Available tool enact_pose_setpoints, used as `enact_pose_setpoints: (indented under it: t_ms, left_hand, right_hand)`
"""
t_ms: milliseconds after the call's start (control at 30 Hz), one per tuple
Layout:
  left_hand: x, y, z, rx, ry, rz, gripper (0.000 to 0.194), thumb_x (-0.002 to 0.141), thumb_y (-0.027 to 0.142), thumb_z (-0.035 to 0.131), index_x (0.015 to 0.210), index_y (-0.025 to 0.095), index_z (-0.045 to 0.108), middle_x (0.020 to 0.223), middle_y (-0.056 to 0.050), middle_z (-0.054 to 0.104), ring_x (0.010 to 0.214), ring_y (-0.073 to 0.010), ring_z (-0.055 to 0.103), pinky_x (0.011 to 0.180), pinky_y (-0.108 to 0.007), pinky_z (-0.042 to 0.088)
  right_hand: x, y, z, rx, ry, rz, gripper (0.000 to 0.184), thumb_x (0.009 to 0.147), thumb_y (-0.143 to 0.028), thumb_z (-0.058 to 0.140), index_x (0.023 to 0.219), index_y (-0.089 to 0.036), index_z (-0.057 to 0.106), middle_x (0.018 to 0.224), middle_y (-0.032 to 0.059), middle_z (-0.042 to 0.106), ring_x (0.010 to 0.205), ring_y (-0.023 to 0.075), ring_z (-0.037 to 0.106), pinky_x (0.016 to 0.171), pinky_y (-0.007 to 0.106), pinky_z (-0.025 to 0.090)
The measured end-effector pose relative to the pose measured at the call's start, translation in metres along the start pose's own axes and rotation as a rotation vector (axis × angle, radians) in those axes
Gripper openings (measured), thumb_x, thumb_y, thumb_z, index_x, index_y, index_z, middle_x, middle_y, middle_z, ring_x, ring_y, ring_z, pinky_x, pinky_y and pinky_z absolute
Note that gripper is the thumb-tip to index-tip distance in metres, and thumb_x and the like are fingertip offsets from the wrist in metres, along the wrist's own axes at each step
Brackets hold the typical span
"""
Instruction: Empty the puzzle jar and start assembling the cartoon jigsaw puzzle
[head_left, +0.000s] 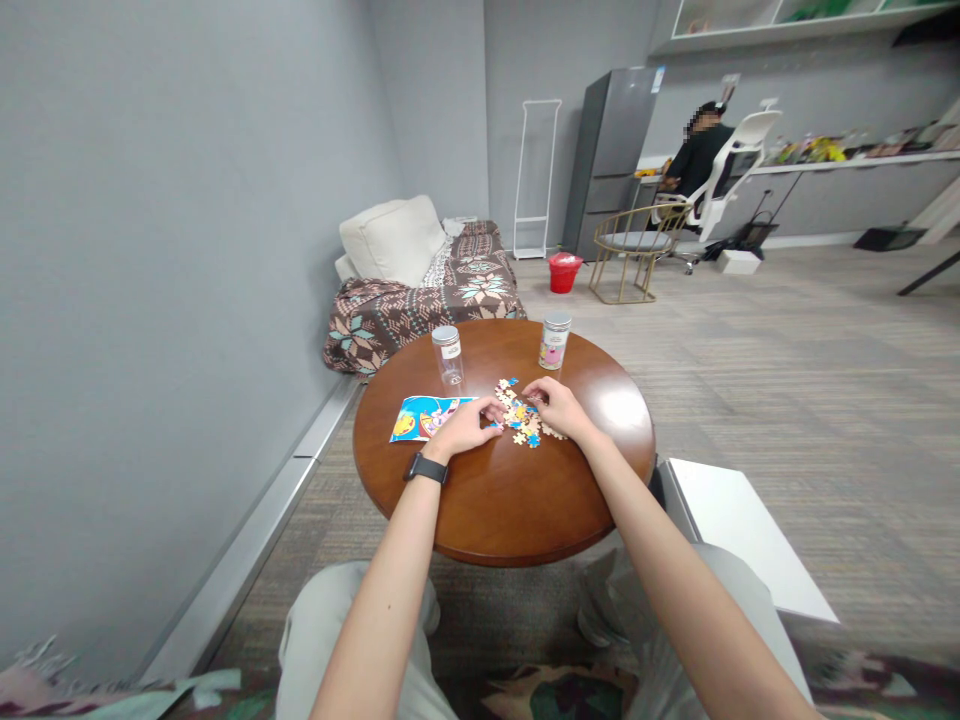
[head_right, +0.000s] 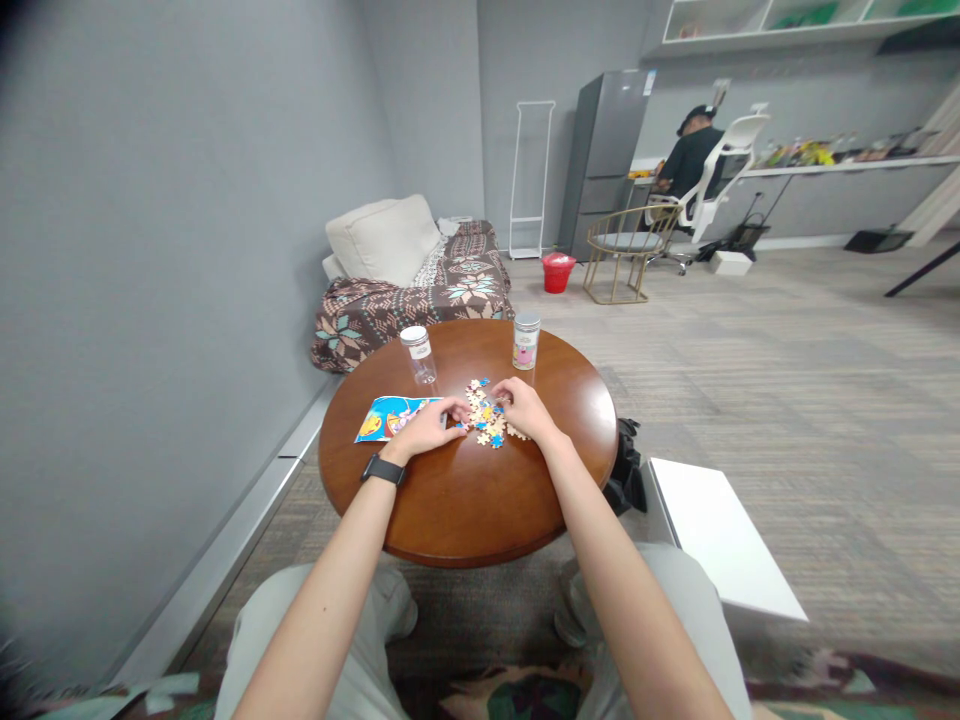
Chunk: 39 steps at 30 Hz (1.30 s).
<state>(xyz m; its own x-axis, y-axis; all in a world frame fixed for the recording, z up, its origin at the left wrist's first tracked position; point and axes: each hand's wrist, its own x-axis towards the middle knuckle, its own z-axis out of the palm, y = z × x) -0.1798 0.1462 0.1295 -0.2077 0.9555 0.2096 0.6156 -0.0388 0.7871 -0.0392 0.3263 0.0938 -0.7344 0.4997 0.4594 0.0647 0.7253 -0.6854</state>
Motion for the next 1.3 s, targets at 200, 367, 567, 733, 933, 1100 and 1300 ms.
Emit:
enact_pose_setpoints:
  t_ms: [200,367,567,733,933,1100,1300]
  left_hand:
    - [0.001,-0.002,0.000,-0.047,0.028,-0.022,0.029,0.073,0.017,0.070,0.101,0.017,0.061,0.087,-0.002,0.066,0.081,-0.0139,0.061,0.081,-0.028,0.050]
    - [0.001,0.003,-0.001,-0.100,0.066,-0.065,0.028,0.073,0.021,0.072,0.097,0.016,0.059,0.088,-0.002,0.066,0.080,-0.0134,0.060,0.079,-0.028,0.049]
    - [0.002,0.004,-0.001,-0.093,0.102,-0.094,0.021,0.076,0.019,0.067,0.095,0.017,0.059,0.088,-0.004,0.068,0.082,-0.0151,0.063,0.080,-0.030,0.051]
    - [0.001,0.004,-0.002,-0.049,0.102,-0.118,0.016,0.078,0.019,0.064,0.094,0.016,0.060,0.091,-0.005,0.069,0.086,-0.0163,0.066,0.082,-0.031,0.053]
    - [0.002,0.002,-0.002,0.002,0.101,-0.099,0.018,0.077,0.014,0.062,0.095,0.016,0.062,0.095,-0.006,0.070,0.090,-0.0167,0.066,0.088,-0.032,0.052]
    - [0.003,-0.003,0.000,0.018,0.084,-0.039,0.036,0.070,0.000,0.050,0.100,0.016,0.064,0.101,-0.007,0.070,0.095,-0.0168,0.066,0.094,-0.033,0.051]
    - [0.003,-0.005,0.000,0.050,0.103,-0.007,0.048,0.065,-0.005,0.044,0.102,0.017,0.064,0.106,-0.006,0.069,0.101,-0.0175,0.064,0.094,-0.032,0.051]
  right_hand:
    - [0.000,-0.002,-0.001,0.004,0.021,-0.016,0.025,0.074,-0.007,0.049,0.087,-0.020,0.066,0.088,0.0033,0.067,0.081,0.0162,0.063,0.079,0.031,0.051]
    - [0.000,-0.011,-0.005,0.072,-0.001,0.039,0.022,0.077,-0.009,0.049,0.086,-0.019,0.066,0.085,0.0027,0.070,0.078,0.0156,0.065,0.078,0.031,0.052]
    - [0.000,-0.016,-0.006,0.099,0.029,0.037,0.018,0.077,-0.013,0.050,0.087,-0.019,0.065,0.086,0.0032,0.070,0.076,0.0155,0.065,0.078,0.031,0.052]
    - [0.001,-0.009,-0.003,0.129,0.028,0.019,0.017,0.077,-0.013,0.052,0.088,-0.019,0.063,0.090,0.0039,0.069,0.080,0.0158,0.066,0.078,0.032,0.053]
    - [0.002,-0.007,-0.002,0.172,0.040,0.017,0.011,0.078,-0.017,0.057,0.087,-0.019,0.062,0.089,0.0040,0.067,0.079,0.0153,0.065,0.075,0.031,0.053]
    - [0.003,-0.013,-0.004,0.133,0.036,0.034,0.011,0.078,-0.027,0.065,0.084,-0.019,0.062,0.081,0.0018,0.065,0.070,0.0139,0.060,0.069,0.029,0.051]
    - [0.001,-0.019,-0.006,0.101,0.029,0.028,0.013,0.079,-0.031,0.064,0.083,-0.019,0.063,0.078,0.0017,0.066,0.070,0.0144,0.059,0.071,0.029,0.050]
